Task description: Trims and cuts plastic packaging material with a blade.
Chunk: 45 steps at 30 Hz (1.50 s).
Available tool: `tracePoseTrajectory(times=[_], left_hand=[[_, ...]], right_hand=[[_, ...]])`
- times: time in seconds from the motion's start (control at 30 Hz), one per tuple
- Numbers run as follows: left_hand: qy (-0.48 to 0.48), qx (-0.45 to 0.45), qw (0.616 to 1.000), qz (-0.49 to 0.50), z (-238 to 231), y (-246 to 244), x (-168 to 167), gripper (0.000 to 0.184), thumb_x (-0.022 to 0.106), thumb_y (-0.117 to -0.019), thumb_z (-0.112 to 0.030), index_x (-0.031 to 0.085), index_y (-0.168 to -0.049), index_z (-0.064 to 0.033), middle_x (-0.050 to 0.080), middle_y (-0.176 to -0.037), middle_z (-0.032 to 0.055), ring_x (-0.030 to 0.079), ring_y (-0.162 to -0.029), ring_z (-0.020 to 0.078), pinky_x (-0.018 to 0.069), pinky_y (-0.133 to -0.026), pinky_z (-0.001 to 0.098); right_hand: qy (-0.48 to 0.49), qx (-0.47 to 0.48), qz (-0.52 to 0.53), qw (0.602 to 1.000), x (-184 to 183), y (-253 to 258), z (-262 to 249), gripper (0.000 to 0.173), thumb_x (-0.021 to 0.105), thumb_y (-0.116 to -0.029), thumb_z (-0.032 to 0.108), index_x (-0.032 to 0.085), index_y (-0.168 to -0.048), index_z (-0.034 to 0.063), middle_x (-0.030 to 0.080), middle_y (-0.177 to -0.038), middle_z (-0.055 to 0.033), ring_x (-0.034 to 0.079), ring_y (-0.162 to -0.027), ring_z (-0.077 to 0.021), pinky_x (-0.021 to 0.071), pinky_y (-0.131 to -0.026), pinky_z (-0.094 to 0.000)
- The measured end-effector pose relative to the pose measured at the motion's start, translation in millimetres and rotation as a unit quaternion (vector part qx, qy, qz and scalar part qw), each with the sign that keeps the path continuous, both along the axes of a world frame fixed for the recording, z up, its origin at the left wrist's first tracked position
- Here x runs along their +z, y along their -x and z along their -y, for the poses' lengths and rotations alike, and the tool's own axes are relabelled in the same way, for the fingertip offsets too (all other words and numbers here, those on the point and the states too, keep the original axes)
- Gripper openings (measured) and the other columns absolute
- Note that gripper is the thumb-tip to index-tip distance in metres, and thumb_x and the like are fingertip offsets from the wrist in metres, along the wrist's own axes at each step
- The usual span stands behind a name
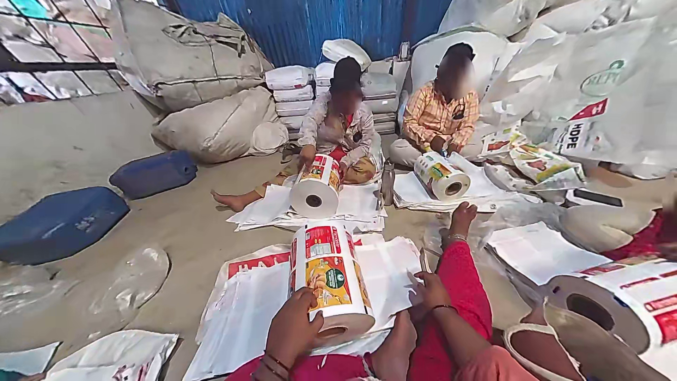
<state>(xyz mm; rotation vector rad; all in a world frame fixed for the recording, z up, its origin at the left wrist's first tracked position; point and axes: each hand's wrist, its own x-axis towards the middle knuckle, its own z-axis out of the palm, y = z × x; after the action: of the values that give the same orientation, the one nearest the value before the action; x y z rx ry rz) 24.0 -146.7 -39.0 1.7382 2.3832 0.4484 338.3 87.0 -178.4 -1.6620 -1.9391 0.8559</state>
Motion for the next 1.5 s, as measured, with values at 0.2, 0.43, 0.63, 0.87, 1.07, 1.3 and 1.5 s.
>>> tracePoseTrajectory(times=[0.2, 0.43, 0.63, 0.87, 1.07, 1.3, 1.5], left_hand=[[0.015, 0.041, 0.999, 0.029, -2.4, -6.9, 5.5, 0.022, 0.07, -0.0883, -0.025, 0.073, -0.104, -0.0089, 0.064, -0.137, 0.0082, 0.064, -0.121, 0.0282, 0.0545, -0.096, 0.0531], [-0.008, 0.069, 0.997, -0.036, -7.9, -27.9, 4.5, 0.019, 0.068, -0.0875, -0.019, 0.07, -0.1, -0.0052, 0.068, -0.119, 0.015, 0.07, -0.101, 0.0331, 0.0577, -0.079, 0.0562], [-0.025, 0.072, 0.995, -0.07, -9.4, -36.2, 2.2, 0.019, 0.066, -0.0882, -0.015, 0.07, -0.103, -0.0033, 0.069, -0.119, 0.0177, 0.072, -0.097, 0.0367, 0.0582, -0.073, 0.0573], [-0.055, 0.083, 0.992, -0.077, -8.6, -38.4, -5.5, 0.018, 0.064, -0.0883, -0.014, 0.071, -0.101, -0.0037, 0.07, -0.117, 0.0177, 0.073, -0.091, 0.0374, 0.0583, -0.067, 0.0571], [-0.241, 0.023, 0.969, -0.053, 1.1, -5.6, -55.2, 0.03, 0.056, -0.0895, -0.024, 0.074, -0.107, -0.0078, 0.073, -0.12, 0.0105, 0.07, -0.11, 0.0348, 0.0561, -0.089, 0.056], [-0.245, 0.002, 0.952, 0.184, -3.1, 36.9, -75.2, 0.039, 0.048, -0.1029, -0.028, 0.07, -0.126, -0.0061, 0.059, -0.143, 0.0167, 0.049, -0.14, 0.0359, 0.0347, -0.119, 0.055], [-0.21, 0.018, 0.938, 0.275, -7.1, 42.3, -74.1, 0.039, 0.047, -0.1062, -0.031, 0.066, -0.132, -0.0093, 0.046, -0.156, 0.0125, 0.039, -0.148, 0.03, 0.032, -0.12, 0.0538]], right_hand=[[0.015, 0.004, -0.01, 1.0, 4.8, -1.5, 2.2, 0.031, 0.063, -0.0968, 0.013, 0.069, -0.126, 0.0077, 0.064, -0.127, -0.0218, 0.06, -0.12, -0.0373, 0.0488, -0.102, -0.0555], [0.023, 0.001, -0.015, 1.0, 6.1, -3.4, 2.9, 0.032, 0.062, -0.0966, 0.013, 0.068, -0.128, 0.0097, 0.063, -0.129, -0.0198, 0.061, -0.12, -0.0345, 0.0497, -0.102, -0.0525], [0.02, 0.006, -0.009, 1.0, 9.3, -4.0, 5.1, 0.033, 0.06, -0.0968, 0.012, 0.067, -0.129, 0.0079, 0.063, -0.128, -0.0206, 0.06, -0.12, -0.0347, 0.0488, -0.103, -0.0519], [0.033, 0.007, 0.011, 0.999, 6.4, 0.2, 3.6, 0.036, 0.06, -0.0959, 0.01, 0.065, -0.131, 0.0054, 0.061, -0.133, -0.0215, 0.058, -0.125, -0.0351, 0.0465, -0.107, -0.0502], [-0.097, 0.033, 0.043, 0.994, -25.2, -2.0, 4.2, 0.061, 0.057, -0.0977, 0.015, 0.042, -0.156, 0.003, 0.062, -0.137, -0.0232, 0.062, -0.123, -0.0373, 0.0484, -0.106, -0.0525], [0.039, 0.021, 0.013, 0.999, 51.3, 50.6, 19.9, 0.066, 0.051, -0.1045, 0.011, 0.02, -0.162, 0.0019, 0.056, -0.141, -0.0262, 0.071, -0.094, -0.0309, 0.0593, -0.08, -0.0474], [0.076, 0.126, -0.066, 0.987, 156.8, 168.4, 45.4, 0.055, 0.043, -0.1102, 0.014, 0.027, -0.162, 0.0215, 0.07, -0.107, -0.0145, 0.06, -0.054, -0.018, 0.0535, -0.05, -0.0368]])
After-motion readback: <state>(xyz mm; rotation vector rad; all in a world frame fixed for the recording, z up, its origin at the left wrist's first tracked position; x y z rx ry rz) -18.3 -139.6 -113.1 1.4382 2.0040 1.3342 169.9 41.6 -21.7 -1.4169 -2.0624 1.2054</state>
